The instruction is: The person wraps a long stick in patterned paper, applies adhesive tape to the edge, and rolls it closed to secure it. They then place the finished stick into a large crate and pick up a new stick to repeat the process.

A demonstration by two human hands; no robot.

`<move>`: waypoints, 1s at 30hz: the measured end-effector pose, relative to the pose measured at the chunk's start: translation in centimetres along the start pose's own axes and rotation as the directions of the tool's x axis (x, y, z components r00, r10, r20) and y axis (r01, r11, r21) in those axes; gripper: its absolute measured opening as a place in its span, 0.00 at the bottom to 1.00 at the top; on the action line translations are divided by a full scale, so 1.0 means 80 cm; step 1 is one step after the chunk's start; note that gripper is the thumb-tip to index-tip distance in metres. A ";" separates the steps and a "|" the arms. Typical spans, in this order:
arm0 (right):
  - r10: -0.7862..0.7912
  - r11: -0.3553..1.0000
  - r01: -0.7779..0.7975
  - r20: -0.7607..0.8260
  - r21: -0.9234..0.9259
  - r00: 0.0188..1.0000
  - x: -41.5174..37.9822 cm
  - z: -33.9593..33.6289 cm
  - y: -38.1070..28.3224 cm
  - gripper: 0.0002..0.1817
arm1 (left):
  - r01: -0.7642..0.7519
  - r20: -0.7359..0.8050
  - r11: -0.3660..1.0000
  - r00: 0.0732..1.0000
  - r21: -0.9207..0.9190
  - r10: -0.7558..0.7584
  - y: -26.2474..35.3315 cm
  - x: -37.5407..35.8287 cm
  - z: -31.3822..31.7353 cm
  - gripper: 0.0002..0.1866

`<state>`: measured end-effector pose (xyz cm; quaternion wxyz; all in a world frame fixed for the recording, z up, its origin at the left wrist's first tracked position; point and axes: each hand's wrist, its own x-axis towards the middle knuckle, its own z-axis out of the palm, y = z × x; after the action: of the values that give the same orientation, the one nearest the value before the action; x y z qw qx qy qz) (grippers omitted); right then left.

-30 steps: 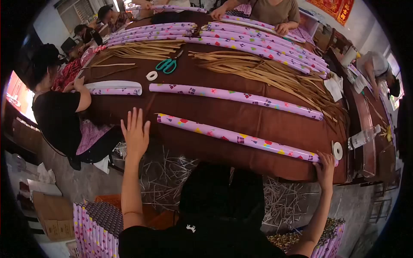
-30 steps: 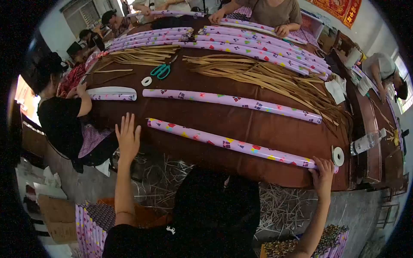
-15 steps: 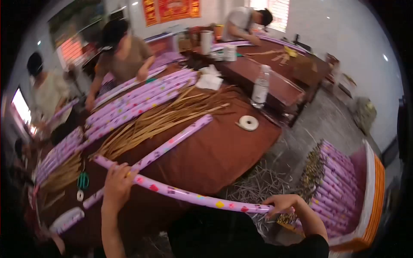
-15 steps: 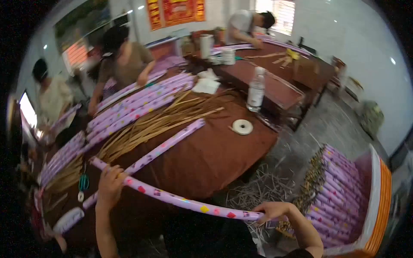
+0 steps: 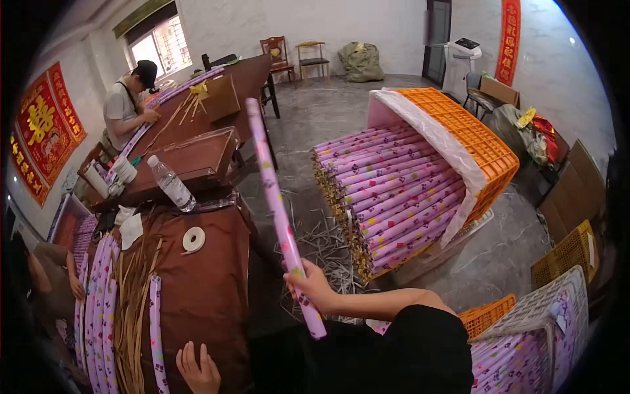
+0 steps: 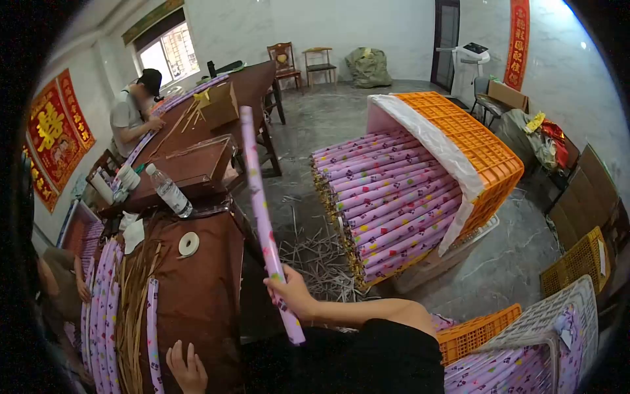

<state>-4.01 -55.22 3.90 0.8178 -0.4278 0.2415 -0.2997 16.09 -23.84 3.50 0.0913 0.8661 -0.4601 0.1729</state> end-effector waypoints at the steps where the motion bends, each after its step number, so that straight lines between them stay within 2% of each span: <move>1: -0.046 0.995 0.059 -0.155 0.082 0.987 0.023 -0.010 0.012 0.11 | 0.015 0.011 1.000 1.000 0.017 -0.016 -0.003 -0.001 0.004 0.20; 4: -0.153 0.969 0.232 -0.530 0.085 0.834 0.089 -0.064 0.025 0.08 | 0.045 0.015 0.998 0.999 0.053 -0.046 -0.012 -0.002 0.006 0.19; 5: -0.199 0.949 0.306 -0.599 0.081 0.776 0.111 -0.087 0.028 0.08 | 0.057 0.012 0.996 0.998 0.063 -0.058 -0.015 -0.003 0.006 0.19; 8: -0.295 0.883 0.468 -0.737 0.033 0.608 0.153 -0.139 0.003 0.08 | 0.091 0.005 0.992 0.996 0.093 -0.092 -0.022 -0.004 0.008 0.19; 10: -0.396 0.813 0.582 -0.757 -0.026 0.519 0.215 -0.211 -0.017 0.17 | 0.115 -0.009 0.988 0.993 0.107 -0.115 -0.027 -0.005 0.012 0.19; 12: -0.363 0.927 0.278 -0.786 -0.251 0.500 0.269 -0.296 -0.080 0.29 | 0.150 -0.052 0.982 0.988 0.117 -0.145 -0.029 -0.005 0.013 0.19; 13: -0.346 0.934 0.106 -0.800 -0.340 0.490 0.293 -0.334 -0.113 0.36 | 0.183 -0.083 0.975 0.981 0.124 -0.173 -0.030 -0.007 0.012 0.19; 14: -0.393 0.917 0.164 -0.897 -0.365 0.201 0.341 -0.389 -0.126 0.41 | 0.192 -0.106 0.977 0.978 0.097 -0.182 -0.029 -0.002 0.003 0.20; 15: -0.433 0.893 -0.038 -0.878 -0.449 0.202 0.331 -0.384 -0.146 0.40 | 0.241 -0.141 0.963 0.964 0.123 -0.224 -0.028 0.002 0.001 0.21; 17: -0.511 0.714 -0.440 -0.835 -0.545 0.204 0.307 -0.372 -0.189 0.43 | 0.338 -0.224 0.927 0.927 0.162 -0.299 -0.038 0.008 -0.002 0.23; 18: -0.652 0.591 -0.489 -0.737 -0.642 0.179 0.264 -0.285 -0.191 0.43 | 0.382 -0.269 0.908 0.905 0.174 -0.329 -0.043 0.007 -0.004 0.24; 19: -0.917 0.326 -0.327 -0.381 -0.887 0.121 0.328 -0.368 -0.151 0.37 | 0.436 -0.269 0.882 0.884 0.178 -0.383 -0.052 0.004 -0.005 0.25; 20: -0.934 0.181 -0.125 -0.210 -0.976 0.288 0.337 -0.358 -0.110 0.33 | 0.486 -0.269 0.856 0.860 0.175 -0.434 -0.060 -0.002 -0.005 0.27; 21: -0.915 0.057 0.100 -0.012 -0.993 0.403 0.350 -0.337 -0.086 0.28 | 0.541 -0.265 0.822 0.831 0.178 -0.489 -0.064 -0.005 -0.009 0.28; 22: -0.794 0.269 0.366 0.011 -0.891 0.608 0.342 -0.270 -0.060 0.25 | 0.583 -0.262 0.792 0.805 0.180 -0.533 -0.068 -0.007 -0.011 0.29; 23: -0.629 0.512 0.506 0.098 -0.694 0.771 0.291 -0.172 -0.029 0.22 | 0.613 -0.257 0.764 0.785 0.199 -0.563 -0.074 -0.011 -0.009 0.30; 24: -0.550 0.534 0.583 0.272 -0.613 0.789 0.255 -0.093 -0.002 0.20 | 0.631 -0.248 0.744 0.774 0.220 -0.583 -0.081 -0.016 -0.008 0.31; 25: -0.470 0.567 0.637 0.431 -0.522 0.771 0.220 -0.018 0.021 0.17 | 0.654 -0.227 0.716 0.757 0.245 -0.613 -0.083 -0.019 -0.012 0.31; 26: -0.462 0.418 0.770 0.618 -0.482 0.637 0.186 0.053 0.033 0.15 | 0.667 -0.205 0.695 0.745 0.268 -0.635 -0.086 -0.022 -0.014 0.32; 27: -0.392 0.414 0.822 0.739 -0.390 0.548 0.164 0.110 0.052 0.15 | 0.680 -0.208 0.674 0.732 0.291 -0.649 -0.095 -0.029 -0.008 0.32; 28: -0.365 0.231 0.945 0.879 -0.233 0.306 0.145 0.168 0.061 0.16 | 0.690 -0.208 0.660 0.721 0.297 -0.661 -0.100 -0.033 -0.010 0.32; 29: -0.323 0.111 0.987 0.935 -0.112 0.142 0.126 0.223 0.067 0.18 | 0.723 -0.115 0.649 0.685 0.238 -0.720 -0.104 -0.036 -0.013 0.32; 30: -0.230 0.072 0.986 0.959 -0.151 0.163 0.122 0.263 0.095 0.18 | 0.755 -0.019 0.630 0.643 0.181 -0.765 -0.107 -0.041 -0.014 0.32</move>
<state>18.72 -46.89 7.04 0.2477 -0.8809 -0.2640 -0.3048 21.24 -16.15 3.29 0.0669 0.9883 -0.0381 0.1317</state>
